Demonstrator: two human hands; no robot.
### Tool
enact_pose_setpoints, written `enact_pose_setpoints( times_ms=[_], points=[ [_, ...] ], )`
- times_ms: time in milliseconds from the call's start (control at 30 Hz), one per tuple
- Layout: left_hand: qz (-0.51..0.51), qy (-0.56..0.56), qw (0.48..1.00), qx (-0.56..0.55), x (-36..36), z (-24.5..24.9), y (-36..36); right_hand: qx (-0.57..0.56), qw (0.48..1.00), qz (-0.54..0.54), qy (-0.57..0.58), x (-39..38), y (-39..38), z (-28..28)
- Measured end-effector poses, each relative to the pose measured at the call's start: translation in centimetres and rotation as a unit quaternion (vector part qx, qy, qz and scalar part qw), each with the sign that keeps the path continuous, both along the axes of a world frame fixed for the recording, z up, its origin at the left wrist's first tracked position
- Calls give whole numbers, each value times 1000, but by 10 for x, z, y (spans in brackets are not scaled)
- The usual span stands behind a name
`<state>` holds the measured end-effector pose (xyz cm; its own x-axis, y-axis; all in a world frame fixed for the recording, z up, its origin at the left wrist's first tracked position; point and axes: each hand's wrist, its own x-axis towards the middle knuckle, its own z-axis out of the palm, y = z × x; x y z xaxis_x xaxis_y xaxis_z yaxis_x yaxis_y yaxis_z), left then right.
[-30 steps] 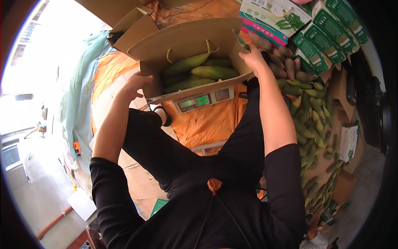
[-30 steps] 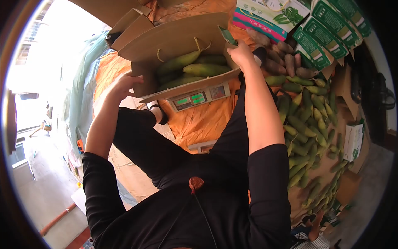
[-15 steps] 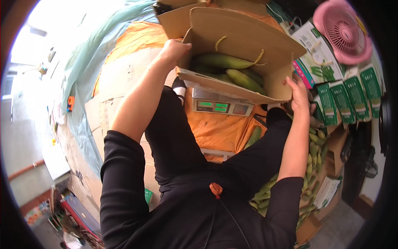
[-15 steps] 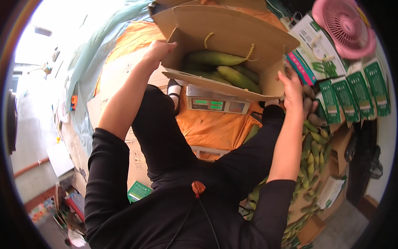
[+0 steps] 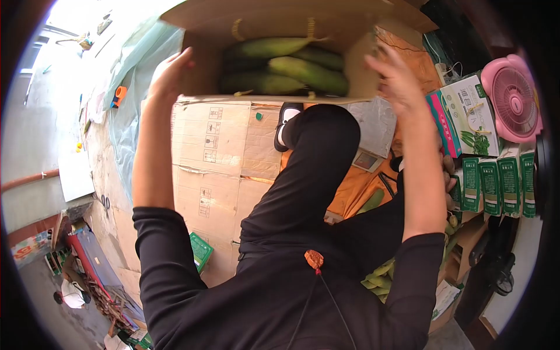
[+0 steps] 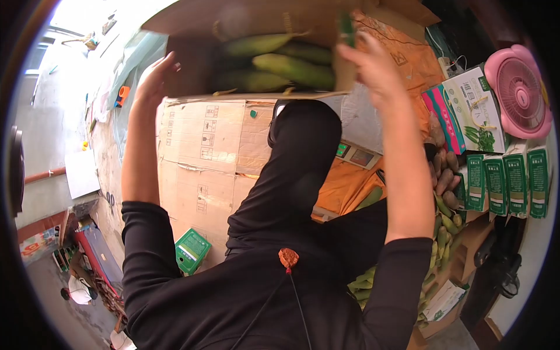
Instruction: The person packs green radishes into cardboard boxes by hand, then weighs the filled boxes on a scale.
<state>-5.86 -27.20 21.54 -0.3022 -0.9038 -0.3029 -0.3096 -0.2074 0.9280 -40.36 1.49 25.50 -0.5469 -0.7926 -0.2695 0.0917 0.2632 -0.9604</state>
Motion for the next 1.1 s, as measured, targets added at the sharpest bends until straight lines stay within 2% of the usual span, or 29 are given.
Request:
enact_pose_setpoints(
  times_ms=[33, 167, 233, 267, 300, 333, 367, 400, 433, 467, 500, 533, 567, 600, 633, 667, 700, 733, 800, 867, 900, 967, 1033, 1100],
  points=[
    [-5, 2, 1000, 7, 31, -3, -10, -3, 1000, 28, -11, 21, -15, -3],
    [106, 27, 994, 25, 138, -2, 6, -2, 996, 54, -69, 120, -53, -22],
    [104, 30, 993, 43, 208, -18, 3, -61, 980, 125, -141, 160, -71, -71],
    [124, 0, 991, 47, 235, -23, 9, -98, 966, 203, -129, 180, -67, -62],
    [145, 4, 989, 43, 260, -29, 19, 15, 977, 192, -94, 209, -69, -94],
    [79, -98, 992, 11, 317, -57, 3, 157, 965, 209, -9, 237, -67, -106],
    [90, -172, 979, 64, 350, -65, 4, 108, 975, 195, -3, 271, -59, -133],
    [115, -19, 991, 72, 379, -85, 17, 162, 950, 264, -37, 275, -42, -90],
    [110, -117, 985, 56, 382, -74, 40, 167, 959, 228, -28, 258, -40, -110],
    [141, -115, 982, 53, 388, -77, 61, 142, 953, 265, -49, 302, -29, -128],
    [139, -127, 980, 65, 435, -114, 53, 116, 944, 302, -66, 337, -7, -148],
    [151, -235, 953, 115, 447, -125, 60, 91, 933, 338, -80, 387, 13, -172],
    [127, -321, 922, 172, 441, -125, 75, 69, 919, 376, -93, 363, 12, -184],
    [119, -318, 933, 118, 425, -130, 101, 117, 872, 475, 7, 382, 6, -219],
    [25, -276, 902, -332, 425, -180, 98, 268, 866, 366, -211, 345, 16, -143],
    [13, -261, 905, -336, 417, -192, 83, 269, 868, 363, -206, 351, -2, -154],
    [4, -250, 905, -344, 407, -199, 70, 218, 906, 323, -164, 343, -8, -138],
    [-4, -238, 905, -352, 397, -205, 57, 154, 913, 354, -132, 335, -26, -139],
    [-14, -212, 907, -363, 368, -217, 48, 45, 942, 311, -116, 317, -53, -146],
    [-20, -193, 905, -378, 346, -216, 42, 6, 953, 268, -139, 288, -50, -110],
    [-24, -187, 902, -388, 335, -205, 39, -37, 956, 233, -173, 274, -46, -85],
    [-31, -172, 896, -408, 316, -192, 29, -51, 959, 220, -170, 246, -28, -49],
    [-43, -159, 890, -426, 295, -175, 22, -65, 962, 203, -170, 221, -13, -37],
    [-51, -151, 881, -445, 267, -139, 28, -100, 974, 197, -42, 200, -2, -38]
  ],
)
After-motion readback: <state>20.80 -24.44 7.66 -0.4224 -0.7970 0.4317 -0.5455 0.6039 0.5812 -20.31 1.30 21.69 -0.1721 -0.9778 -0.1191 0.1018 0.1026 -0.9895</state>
